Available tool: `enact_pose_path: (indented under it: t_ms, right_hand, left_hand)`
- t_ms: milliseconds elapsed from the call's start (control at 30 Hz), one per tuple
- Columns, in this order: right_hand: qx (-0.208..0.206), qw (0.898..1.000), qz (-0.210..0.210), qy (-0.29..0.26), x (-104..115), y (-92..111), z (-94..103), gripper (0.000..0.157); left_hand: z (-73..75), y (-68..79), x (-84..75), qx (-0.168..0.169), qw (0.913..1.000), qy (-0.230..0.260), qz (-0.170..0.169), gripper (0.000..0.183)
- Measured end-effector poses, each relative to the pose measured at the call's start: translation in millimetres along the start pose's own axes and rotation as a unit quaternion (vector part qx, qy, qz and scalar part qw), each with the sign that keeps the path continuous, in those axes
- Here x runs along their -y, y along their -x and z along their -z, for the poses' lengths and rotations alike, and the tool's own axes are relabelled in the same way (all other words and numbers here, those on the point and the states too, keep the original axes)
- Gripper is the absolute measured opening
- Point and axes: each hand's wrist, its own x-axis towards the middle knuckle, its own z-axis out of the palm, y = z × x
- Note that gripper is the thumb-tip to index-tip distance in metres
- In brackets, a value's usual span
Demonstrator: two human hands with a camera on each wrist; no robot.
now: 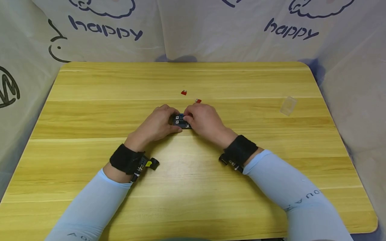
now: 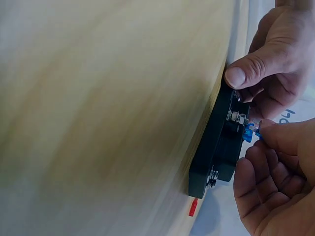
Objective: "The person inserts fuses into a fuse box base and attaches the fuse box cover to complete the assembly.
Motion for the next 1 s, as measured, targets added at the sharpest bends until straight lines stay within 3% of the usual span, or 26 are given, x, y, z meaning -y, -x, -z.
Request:
enact_pose_path:
  t_ms: [233, 1000]
  right_hand:
    - [-0.004, 0.999, 0.032, 0.021, 1.0, 0.7, -1.1, 0.016]
    - [0.021, 0.995, 0.071, 0.068, 4.9, -1.7, -0.2, 0.016]
  left_hand:
    - [0.1, -0.6, -0.4, 0.000, 1.0000, 0.001, -0.003, 0.052]
    - [0.2, -0.4, -0.3, -0.004, 1.0000, 0.003, -0.004, 0.051]
